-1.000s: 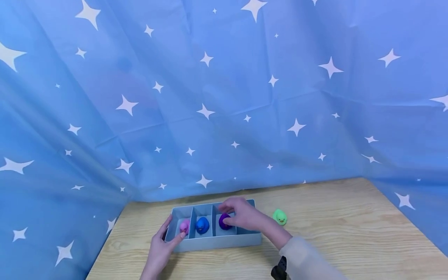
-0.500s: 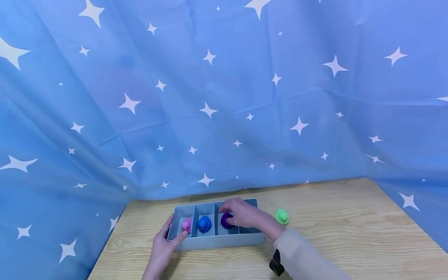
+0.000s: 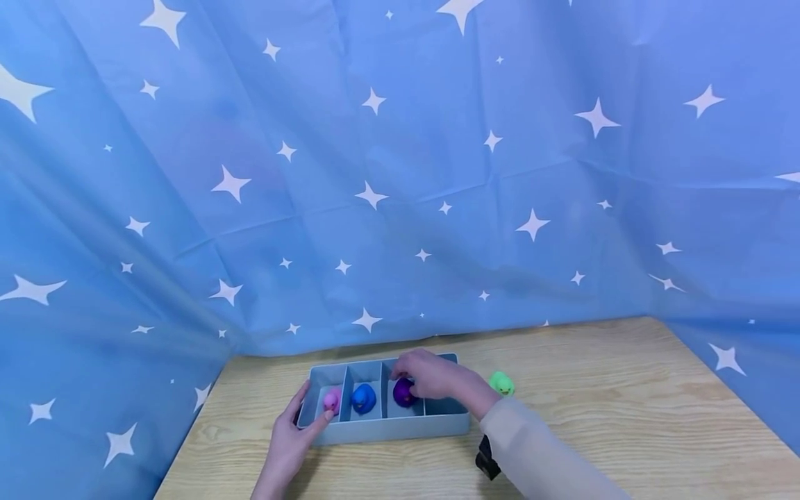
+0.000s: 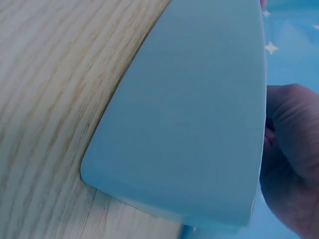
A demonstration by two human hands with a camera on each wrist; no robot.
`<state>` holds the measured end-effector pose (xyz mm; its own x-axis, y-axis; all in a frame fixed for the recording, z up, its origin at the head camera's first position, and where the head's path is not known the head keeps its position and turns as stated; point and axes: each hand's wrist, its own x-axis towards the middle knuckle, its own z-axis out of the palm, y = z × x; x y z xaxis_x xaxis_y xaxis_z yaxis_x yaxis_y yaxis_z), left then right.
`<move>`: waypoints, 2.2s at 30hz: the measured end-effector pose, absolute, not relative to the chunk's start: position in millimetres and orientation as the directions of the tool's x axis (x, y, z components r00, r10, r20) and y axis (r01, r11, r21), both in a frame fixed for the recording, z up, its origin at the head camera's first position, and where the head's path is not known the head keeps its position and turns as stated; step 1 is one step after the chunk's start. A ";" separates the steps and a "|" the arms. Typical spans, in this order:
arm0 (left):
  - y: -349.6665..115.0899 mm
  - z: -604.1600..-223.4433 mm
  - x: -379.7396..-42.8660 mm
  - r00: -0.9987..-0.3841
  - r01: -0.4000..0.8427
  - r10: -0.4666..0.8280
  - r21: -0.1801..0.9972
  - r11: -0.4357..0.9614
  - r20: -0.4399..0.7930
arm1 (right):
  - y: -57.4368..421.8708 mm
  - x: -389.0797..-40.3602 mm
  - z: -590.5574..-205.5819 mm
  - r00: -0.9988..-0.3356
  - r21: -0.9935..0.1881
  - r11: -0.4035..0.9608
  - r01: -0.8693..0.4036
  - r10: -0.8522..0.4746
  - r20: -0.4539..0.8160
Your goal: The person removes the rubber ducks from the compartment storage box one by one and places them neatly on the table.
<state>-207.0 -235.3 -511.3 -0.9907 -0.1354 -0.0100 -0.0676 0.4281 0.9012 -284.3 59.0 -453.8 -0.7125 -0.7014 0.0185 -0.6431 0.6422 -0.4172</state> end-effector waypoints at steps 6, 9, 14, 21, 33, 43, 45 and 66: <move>-234.2 -512.8 -207.0 -0.990 -0.073 -0.138 0.901 0.427 -0.014 | 55.9 -285.9 -456.4 -0.675 -0.363 0.620 -0.695 -0.737 0.033; -233.6 -513.0 -207.3 -0.990 -0.078 -0.137 0.903 0.423 -0.022 | 55.7 -288.0 -458.9 -0.664 -0.350 0.611 -0.711 -0.746 0.046; -232.5 -512.0 -207.2 -0.989 -0.076 -0.145 0.904 0.422 -0.016 | 55.7 -290.6 -460.7 -0.658 -0.357 0.601 -0.715 -0.751 0.054; -231.6 -511.1 -206.9 -0.989 -0.069 -0.147 0.901 0.429 -0.006 | 56.6 -291.7 -459.9 -0.693 -0.470 0.603 -0.645 -0.720 0.028; -232.4 -511.4 -207.1 -0.989 -0.085 -0.149 0.897 0.434 -0.021 | 62.3 -288.2 -456.6 -0.709 -0.701 0.482 -0.525 -0.704 0.048; -232.0 -512.4 -207.2 -0.988 -0.097 -0.151 0.907 0.410 -0.038 | 71.5 -284.9 -453.3 -0.783 -0.816 0.425 -0.392 -0.619 0.054; -232.0 -512.2 -207.8 -0.988 -0.093 -0.148 0.907 0.412 -0.033 | 76.1 -284.6 -450.1 -0.783 -0.830 0.398 -0.389 -0.617 0.071; -233.8 -513.2 -206.2 -0.985 -0.131 -0.159 0.896 0.424 -0.069 | 153.6 -272.3 -429.3 -0.780 -0.802 0.358 -0.478 -0.594 0.199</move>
